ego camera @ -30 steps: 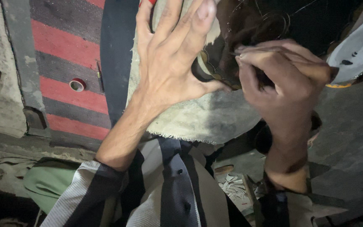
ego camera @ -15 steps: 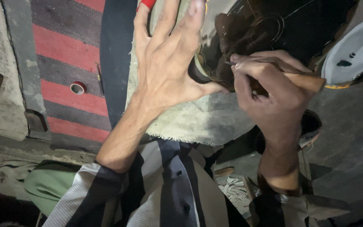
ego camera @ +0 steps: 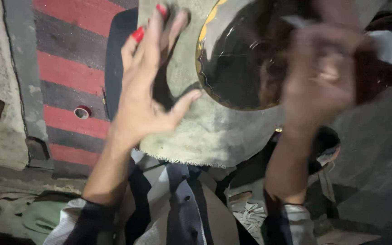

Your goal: The person holds a dark lacquered decorative plate steady on a cloth-covered work surface and scratches fine curved lines into its surface using a small pointed hand tool, repositioning the plate and continuing the engraving across different areas throughout the clip.

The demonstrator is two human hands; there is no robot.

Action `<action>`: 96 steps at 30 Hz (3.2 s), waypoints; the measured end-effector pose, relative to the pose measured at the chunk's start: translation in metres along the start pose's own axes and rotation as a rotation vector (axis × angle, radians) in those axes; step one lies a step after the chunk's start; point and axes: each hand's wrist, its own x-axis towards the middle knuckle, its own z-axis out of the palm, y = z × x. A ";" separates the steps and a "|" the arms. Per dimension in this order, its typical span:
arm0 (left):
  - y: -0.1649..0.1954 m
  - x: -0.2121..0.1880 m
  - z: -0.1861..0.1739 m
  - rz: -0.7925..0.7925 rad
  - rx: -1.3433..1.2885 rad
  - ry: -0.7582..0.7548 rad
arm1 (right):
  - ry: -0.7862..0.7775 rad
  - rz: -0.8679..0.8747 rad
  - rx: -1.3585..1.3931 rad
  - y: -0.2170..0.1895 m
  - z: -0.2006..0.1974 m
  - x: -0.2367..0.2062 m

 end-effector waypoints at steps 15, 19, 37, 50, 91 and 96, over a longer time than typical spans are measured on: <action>-0.004 -0.002 0.013 0.013 0.214 0.048 | 0.165 0.219 -0.104 -0.034 -0.017 -0.043; 0.003 -0.002 0.025 0.040 0.278 0.044 | 0.117 0.120 -0.224 -0.039 -0.012 -0.035; -0.001 0.002 0.038 0.091 0.345 0.071 | -0.056 0.044 -0.341 -0.056 0.056 -0.003; -0.012 -0.003 0.044 0.130 0.280 0.105 | -0.100 -0.015 -0.434 -0.056 0.051 0.000; -0.019 -0.006 0.049 0.162 0.251 0.138 | -0.649 -0.228 -0.211 -0.062 0.019 0.061; -0.020 -0.006 0.050 0.170 0.250 0.149 | -0.758 -0.262 -0.230 -0.060 0.012 0.068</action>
